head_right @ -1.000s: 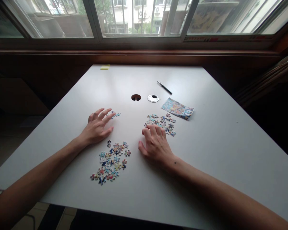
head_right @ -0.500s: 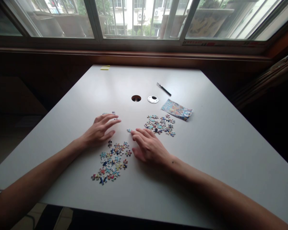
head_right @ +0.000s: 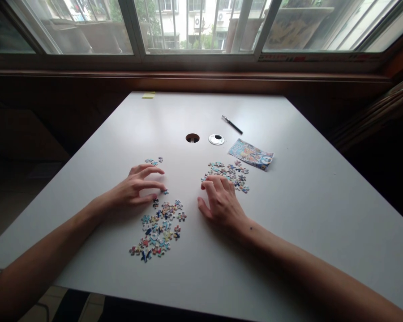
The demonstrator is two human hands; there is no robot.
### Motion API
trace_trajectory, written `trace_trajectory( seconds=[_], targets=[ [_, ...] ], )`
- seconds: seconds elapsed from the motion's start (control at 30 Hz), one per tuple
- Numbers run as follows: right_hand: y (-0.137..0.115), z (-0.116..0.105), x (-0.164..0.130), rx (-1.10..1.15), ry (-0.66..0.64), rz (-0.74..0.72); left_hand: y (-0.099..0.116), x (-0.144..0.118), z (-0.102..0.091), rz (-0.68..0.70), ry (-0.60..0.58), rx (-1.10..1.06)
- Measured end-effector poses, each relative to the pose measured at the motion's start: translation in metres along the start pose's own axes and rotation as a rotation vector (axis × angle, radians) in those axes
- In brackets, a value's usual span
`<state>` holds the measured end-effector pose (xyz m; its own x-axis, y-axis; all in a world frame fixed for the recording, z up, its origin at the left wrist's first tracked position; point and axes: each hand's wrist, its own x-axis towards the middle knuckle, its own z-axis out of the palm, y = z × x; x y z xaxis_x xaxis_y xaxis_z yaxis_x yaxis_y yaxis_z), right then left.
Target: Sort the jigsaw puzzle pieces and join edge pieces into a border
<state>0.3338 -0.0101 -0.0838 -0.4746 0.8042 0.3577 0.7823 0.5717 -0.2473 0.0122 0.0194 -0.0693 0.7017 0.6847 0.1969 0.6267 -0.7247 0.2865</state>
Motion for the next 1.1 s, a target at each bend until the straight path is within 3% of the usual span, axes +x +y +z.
trace_trajectory(
  seconds=[0.13, 0.23, 0.3, 0.5, 0.7, 0.83, 1.0, 1.1],
  targets=[
    [0.002, 0.001, -0.001, 0.018, 0.002, -0.023, 0.001, -0.004, -0.003, 0.007, 0.078, -0.162],
    [0.003, 0.001, -0.002, 0.031, 0.01, -0.04, -0.004, -0.003, 0.0, -0.19, 0.332, -0.194],
    [0.004, 0.001, -0.001, 0.034, 0.016, -0.049, -0.009, -0.003, 0.001, -0.289, 0.428, -0.109],
    [0.003, 0.001, -0.001, 0.032, 0.011, -0.053, -0.01, -0.002, 0.002, -0.296, 0.238, 0.061],
    [0.003, 0.001, -0.001, 0.032, -0.008, -0.045, -0.002, -0.003, -0.005, -0.334, 0.335, -0.052],
    [0.003, 0.0, -0.001, 0.033, 0.005, -0.052, -0.008, -0.003, 0.0, -0.418, 0.405, -0.116],
    [0.003, 0.0, -0.001, 0.022, -0.004, -0.056, -0.014, -0.003, 0.004, -0.435, 0.256, 0.049],
    [0.002, 0.0, -0.001, 0.024, -0.005, -0.054, -0.012, -0.003, 0.002, -0.474, 0.325, 0.002]
  ],
)
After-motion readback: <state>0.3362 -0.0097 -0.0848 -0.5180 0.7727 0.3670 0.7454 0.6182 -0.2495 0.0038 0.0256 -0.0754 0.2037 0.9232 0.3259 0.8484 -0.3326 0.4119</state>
